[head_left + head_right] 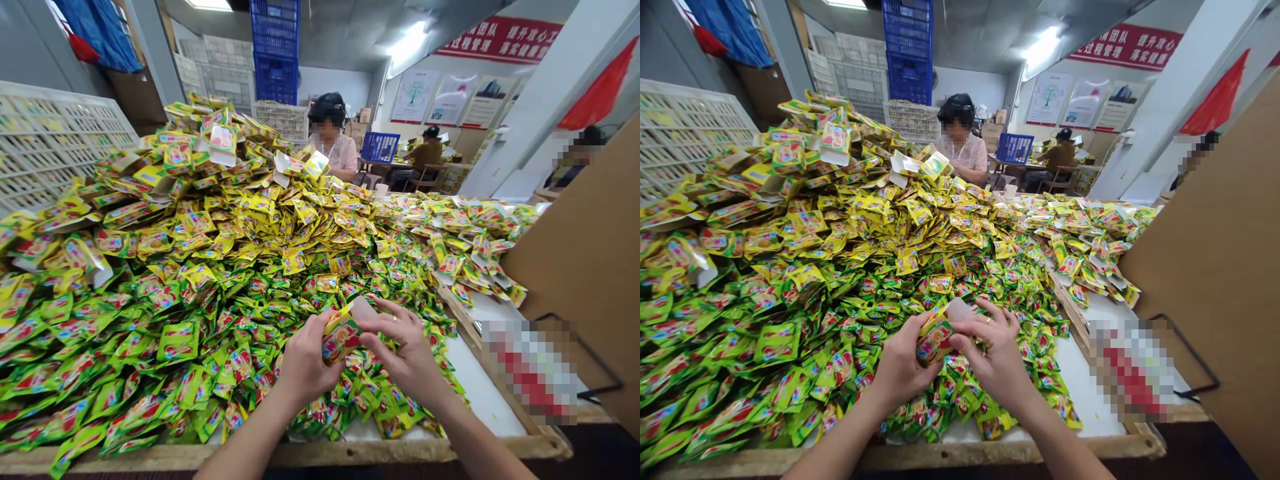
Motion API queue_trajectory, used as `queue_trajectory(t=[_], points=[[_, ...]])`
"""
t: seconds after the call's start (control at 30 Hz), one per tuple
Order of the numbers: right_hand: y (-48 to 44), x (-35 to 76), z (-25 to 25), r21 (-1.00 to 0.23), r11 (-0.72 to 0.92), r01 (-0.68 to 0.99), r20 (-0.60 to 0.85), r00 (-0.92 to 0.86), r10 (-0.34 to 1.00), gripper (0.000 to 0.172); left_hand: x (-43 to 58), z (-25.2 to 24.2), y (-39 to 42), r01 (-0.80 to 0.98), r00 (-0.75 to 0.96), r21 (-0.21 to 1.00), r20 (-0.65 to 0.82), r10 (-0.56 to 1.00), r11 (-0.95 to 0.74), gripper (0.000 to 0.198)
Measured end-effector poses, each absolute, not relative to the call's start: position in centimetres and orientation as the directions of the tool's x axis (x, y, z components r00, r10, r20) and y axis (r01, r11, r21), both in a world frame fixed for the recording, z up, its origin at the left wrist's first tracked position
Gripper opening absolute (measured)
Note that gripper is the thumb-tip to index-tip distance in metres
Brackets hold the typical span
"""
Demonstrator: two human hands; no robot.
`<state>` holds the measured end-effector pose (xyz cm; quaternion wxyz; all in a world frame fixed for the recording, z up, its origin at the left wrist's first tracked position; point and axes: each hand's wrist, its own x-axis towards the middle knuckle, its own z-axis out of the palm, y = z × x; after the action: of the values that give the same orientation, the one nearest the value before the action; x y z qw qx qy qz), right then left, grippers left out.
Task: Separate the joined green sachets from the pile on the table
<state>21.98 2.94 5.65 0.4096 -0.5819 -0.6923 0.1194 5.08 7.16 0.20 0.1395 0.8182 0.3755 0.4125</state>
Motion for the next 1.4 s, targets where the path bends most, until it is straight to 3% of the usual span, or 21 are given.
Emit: queue_trajectory(t=[0.13,0.27,0.4,0.5,0.57,0.63,0.83,1.0,1.07,1.17,1.27,1.33,1.4], points=[[2.6,21.4,5.6,-0.641,0.244,0.728,0.266,-0.087,0.96,0.013,5.1,-0.3,7.2,0.488,0.458,0.487,0.564,0.687,-0.725,0.056],[3.0,21.6,4.7,-0.781,0.204,0.591,0.169,-0.115,0.979,0.025,5.2,-0.5,7.2,0.473,0.535,0.488,0.502,0.68,-0.733,0.056],[3.2,22.3,4.3,-0.93,0.125,0.345,0.099,-0.091,0.991,0.032,5.2,0.2,7.2,0.391,0.468,0.633,0.488,0.737,-0.668,0.057],[3.0,22.2,4.3,-0.975,0.083,0.207,0.096,0.055,0.994,0.036,5.3,0.6,7.2,0.243,0.359,0.845,0.377,0.853,-0.476,0.063],[3.0,21.9,4.1,-0.991,0.05,0.125,0.057,0.056,0.997,0.037,5.4,0.6,7.1,0.106,0.379,0.939,0.265,0.886,-0.327,0.054],[3.0,21.5,3.8,-0.999,-0.008,0.036,-0.008,-0.01,1.0,0.039,5.5,0.4,7.0,0.021,0.395,0.972,0.207,0.895,-0.234,0.045],[3.0,21.4,2.7,-0.994,-0.091,-0.064,-0.087,-0.064,0.994,0.04,5.9,0.3,7.0,0.036,0.368,0.991,0.11,0.923,-0.133,0.038],[2.1,21.9,2.5,-0.977,-0.173,-0.128,-0.163,-0.086,0.983,0.043,6.1,0.2,7.0,-0.036,0.379,0.976,0.211,0.901,-0.214,0.048],[2.2,21.7,2.8,-0.976,-0.162,-0.144,-0.15,-0.09,0.985,0.042,6.3,0.0,6.8,-0.076,0.372,0.973,0.231,0.899,-0.219,0.051],[3.2,21.2,3.0,-0.992,-0.071,-0.106,-0.07,-0.019,0.997,0.042,6.4,0.0,6.8,-0.004,0.319,0.966,0.247,0.915,-0.259,0.04],[3.9,21.2,2.3,-0.993,0.058,0.106,0.081,0.232,0.969,0.041,6.2,0.4,6.9,0.102,0.259,0.944,0.279,0.925,-0.313,0.027],[3.6,21.4,1.6,-0.967,0.109,0.231,0.201,0.424,0.883,0.05,6.0,0.6,6.9,0.086,0.268,0.949,0.271,0.924,-0.303,0.026],[2.9,21.8,0.9,-0.978,0.104,0.181,0.176,0.443,0.879,0.063,5.9,0.7,6.8,0.024,0.317,0.964,0.243,0.917,-0.263,0.028]])
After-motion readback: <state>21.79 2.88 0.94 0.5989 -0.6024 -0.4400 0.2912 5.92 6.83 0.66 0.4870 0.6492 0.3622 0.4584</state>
